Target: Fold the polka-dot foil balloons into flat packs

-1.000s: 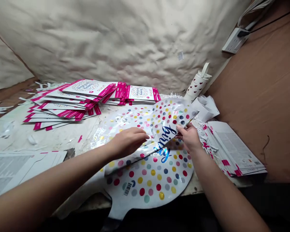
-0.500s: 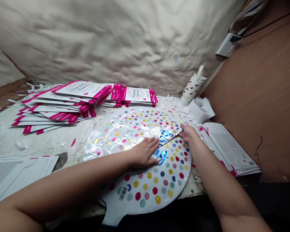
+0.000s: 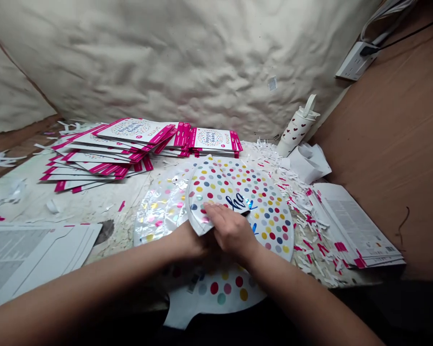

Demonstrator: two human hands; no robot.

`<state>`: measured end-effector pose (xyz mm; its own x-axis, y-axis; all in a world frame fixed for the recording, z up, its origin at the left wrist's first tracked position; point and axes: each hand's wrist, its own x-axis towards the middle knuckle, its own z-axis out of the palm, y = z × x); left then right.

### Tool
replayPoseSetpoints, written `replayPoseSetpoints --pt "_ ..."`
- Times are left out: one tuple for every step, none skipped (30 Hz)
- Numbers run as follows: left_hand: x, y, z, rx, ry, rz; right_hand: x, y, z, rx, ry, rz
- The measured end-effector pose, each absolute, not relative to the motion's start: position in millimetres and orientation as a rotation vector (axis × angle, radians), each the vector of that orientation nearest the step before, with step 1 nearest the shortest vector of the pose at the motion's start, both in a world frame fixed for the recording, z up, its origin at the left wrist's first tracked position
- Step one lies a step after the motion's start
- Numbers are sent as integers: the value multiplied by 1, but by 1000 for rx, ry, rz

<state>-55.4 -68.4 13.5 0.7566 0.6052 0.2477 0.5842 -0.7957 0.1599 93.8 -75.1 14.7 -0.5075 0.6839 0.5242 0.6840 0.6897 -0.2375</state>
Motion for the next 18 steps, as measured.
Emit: replayPoseSetpoints --pt "-74 -78 13 2887 975 402 96 -77 9 -1034 -2311 -8" --pt "-91 -89 11 2910 948 378 99 -78 4 -1011 -2318 -14" --pt "-107 -100 8 2935 935 346 101 -79 -1 -981 -2327 -21" --pt "-119 -110 3 2960 926 327 102 -80 -5 -947 -2334 -31" --pt "-128 -119 -1 2973 939 316 101 -81 -8 -915 -2342 -37" --pt "-133 -127 -5 2967 959 307 97 -83 -11 -895 -2348 -30" --pt "-134 -132 -8 2948 975 308 92 -85 -14 -884 -2358 -9" --pt "-134 -136 -10 2919 993 306 86 -88 -16 -886 -2376 19" --pt "-133 -138 -11 2893 1008 306 80 -91 -18 -902 -2399 44" --pt "-131 -138 -11 2881 1019 320 75 -93 -20 -930 -2427 65" --pt "-131 -138 -10 2888 1016 344 70 -95 -22 -966 -2457 85" --pt "-131 -138 -8 2911 1011 390 68 -96 -24 -1001 -2484 103" --pt "-133 -138 -6 2941 1010 467 67 -98 -25 -1031 -2505 123" --pt "-136 -138 -4 2969 1010 550 67 -99 -26 -1052 -2524 147" --pt "-139 -139 -3 2991 1009 624 69 -100 -26 -1053 -2546 179" --pt "-142 -139 -1 3005 1010 669 70 -101 -25 -1039 -2573 216" --pt "-145 -139 1 3017 1002 684 72 -103 -24 -1017 -2606 257" --pt "-147 -140 3 3026 992 675 73 -104 -22 -991 -2642 299"
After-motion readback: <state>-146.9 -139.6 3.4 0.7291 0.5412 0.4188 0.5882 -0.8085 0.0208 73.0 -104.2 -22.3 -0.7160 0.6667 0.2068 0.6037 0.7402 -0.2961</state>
